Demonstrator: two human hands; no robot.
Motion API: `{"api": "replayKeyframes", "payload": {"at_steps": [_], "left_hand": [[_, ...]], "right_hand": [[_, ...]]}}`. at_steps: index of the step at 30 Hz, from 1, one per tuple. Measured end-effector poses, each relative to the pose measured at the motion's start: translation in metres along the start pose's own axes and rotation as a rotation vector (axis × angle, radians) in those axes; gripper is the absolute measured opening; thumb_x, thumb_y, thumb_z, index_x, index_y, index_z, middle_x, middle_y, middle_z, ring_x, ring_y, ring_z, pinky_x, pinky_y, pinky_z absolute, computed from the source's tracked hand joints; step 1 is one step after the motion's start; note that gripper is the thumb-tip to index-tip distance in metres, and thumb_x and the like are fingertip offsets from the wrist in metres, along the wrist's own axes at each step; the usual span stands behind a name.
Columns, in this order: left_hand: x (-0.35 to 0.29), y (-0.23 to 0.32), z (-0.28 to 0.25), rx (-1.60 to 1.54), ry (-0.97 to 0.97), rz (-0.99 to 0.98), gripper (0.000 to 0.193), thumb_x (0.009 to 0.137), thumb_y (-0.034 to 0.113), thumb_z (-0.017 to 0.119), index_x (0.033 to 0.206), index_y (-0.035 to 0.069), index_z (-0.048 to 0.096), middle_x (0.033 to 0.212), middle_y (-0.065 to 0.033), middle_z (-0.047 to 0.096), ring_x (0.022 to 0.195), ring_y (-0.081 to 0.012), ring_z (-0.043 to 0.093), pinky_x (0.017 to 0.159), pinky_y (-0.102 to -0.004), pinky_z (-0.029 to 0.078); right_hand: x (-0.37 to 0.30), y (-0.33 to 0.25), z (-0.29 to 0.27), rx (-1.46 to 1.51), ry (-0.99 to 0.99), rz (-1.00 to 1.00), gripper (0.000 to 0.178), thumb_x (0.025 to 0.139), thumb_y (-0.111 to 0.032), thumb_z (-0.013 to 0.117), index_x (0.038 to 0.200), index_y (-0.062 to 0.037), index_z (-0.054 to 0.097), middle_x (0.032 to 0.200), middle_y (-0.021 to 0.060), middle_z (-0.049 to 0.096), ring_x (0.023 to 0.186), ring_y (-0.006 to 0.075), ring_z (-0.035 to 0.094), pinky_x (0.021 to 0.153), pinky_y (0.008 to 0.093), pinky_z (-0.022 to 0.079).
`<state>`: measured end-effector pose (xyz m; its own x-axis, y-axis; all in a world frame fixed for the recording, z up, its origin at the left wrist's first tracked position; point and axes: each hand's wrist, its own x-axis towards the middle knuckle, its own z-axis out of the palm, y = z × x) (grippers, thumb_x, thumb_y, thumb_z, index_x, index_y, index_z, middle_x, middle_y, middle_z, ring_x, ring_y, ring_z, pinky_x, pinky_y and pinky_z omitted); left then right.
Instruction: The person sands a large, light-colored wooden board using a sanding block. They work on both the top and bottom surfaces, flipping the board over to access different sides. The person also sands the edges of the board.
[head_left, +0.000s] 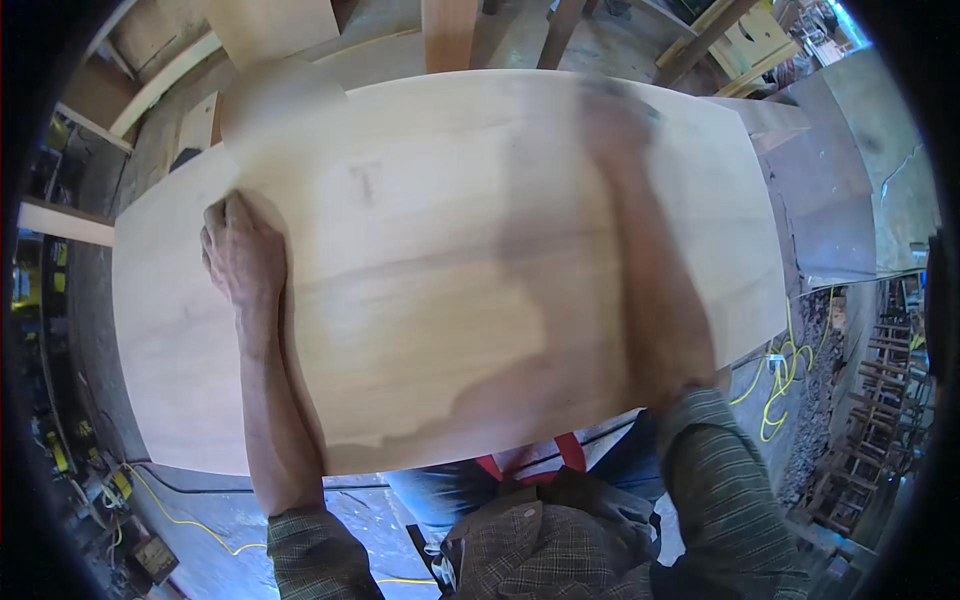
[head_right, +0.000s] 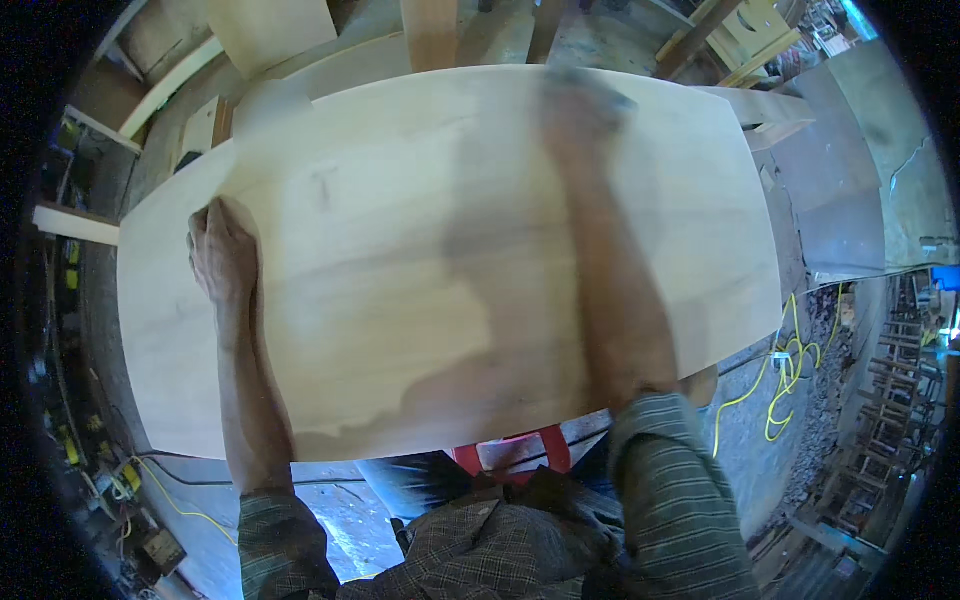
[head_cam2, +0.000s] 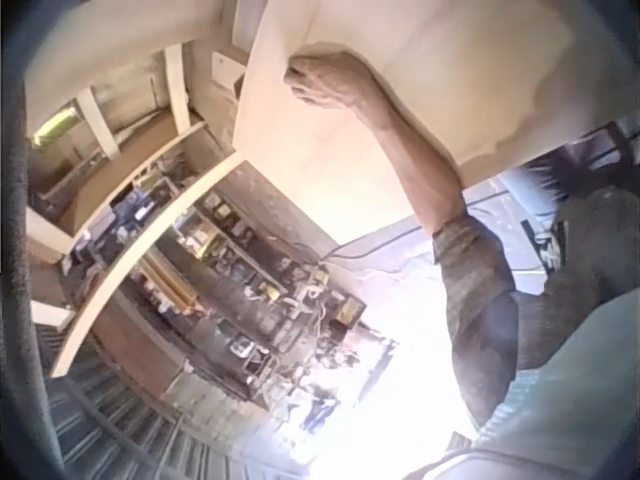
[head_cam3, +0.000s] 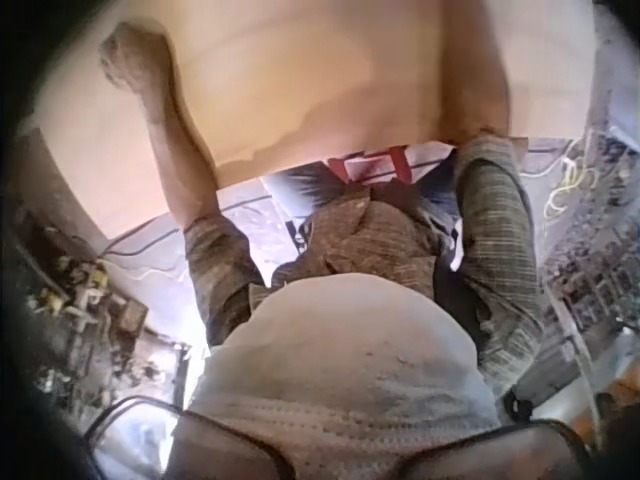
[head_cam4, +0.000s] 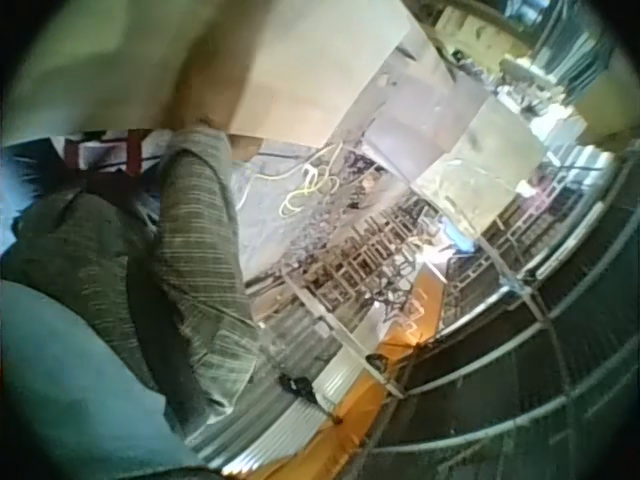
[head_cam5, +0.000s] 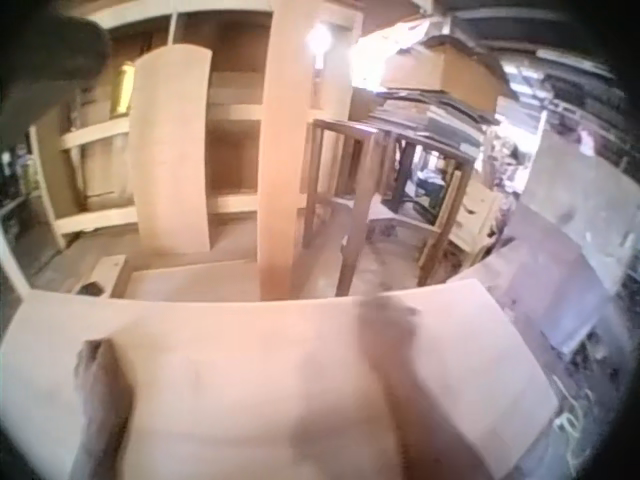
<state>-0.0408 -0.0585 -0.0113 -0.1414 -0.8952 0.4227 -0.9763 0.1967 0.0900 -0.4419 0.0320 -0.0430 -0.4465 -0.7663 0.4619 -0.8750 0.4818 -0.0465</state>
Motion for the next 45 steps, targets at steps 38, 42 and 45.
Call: {"api": "replayKeyframes", "payload": {"at_steps": [38,42,45], "left_hand": [[0.004,0.019,0.011,-0.024,-0.029,0.006,0.043,0.092,0.025,0.042,0.127,0.004,0.051,0.130,-0.0194,0.048,0.118,-0.0355,0.047,0.098,-0.0435,0.038],[0.007,-0.007,0.012,0.057,0.003,0.032,0.045,0.093,0.030,0.043,0.130,0.006,0.049,0.133,-0.0201,0.044,0.121,-0.0358,0.045,0.100,-0.0437,0.037],[0.006,-0.019,0.000,0.041,0.007,0.030,0.048,0.095,0.035,0.042,0.132,0.005,0.047,0.133,-0.0227,0.043,0.121,-0.0374,0.044,0.100,-0.0444,0.036]], "right_hand": [[0.061,0.283,-0.007,-0.108,-0.236,0.135,0.034,0.097,-0.033,0.038,0.115,-0.0146,0.060,0.102,0.0136,0.065,0.102,0.0287,0.058,0.091,0.0400,0.043],[0.035,0.103,-0.011,0.190,-0.027,-0.335,0.033,0.092,-0.031,0.046,0.113,-0.0102,0.062,0.102,0.0172,0.063,0.104,0.0318,0.057,0.094,0.0419,0.041],[-0.010,-0.005,-0.056,0.544,0.041,-0.812,0.033,0.089,-0.029,0.052,0.111,-0.0070,0.063,0.102,0.0199,0.062,0.106,0.0340,0.056,0.096,0.0432,0.040]]}}
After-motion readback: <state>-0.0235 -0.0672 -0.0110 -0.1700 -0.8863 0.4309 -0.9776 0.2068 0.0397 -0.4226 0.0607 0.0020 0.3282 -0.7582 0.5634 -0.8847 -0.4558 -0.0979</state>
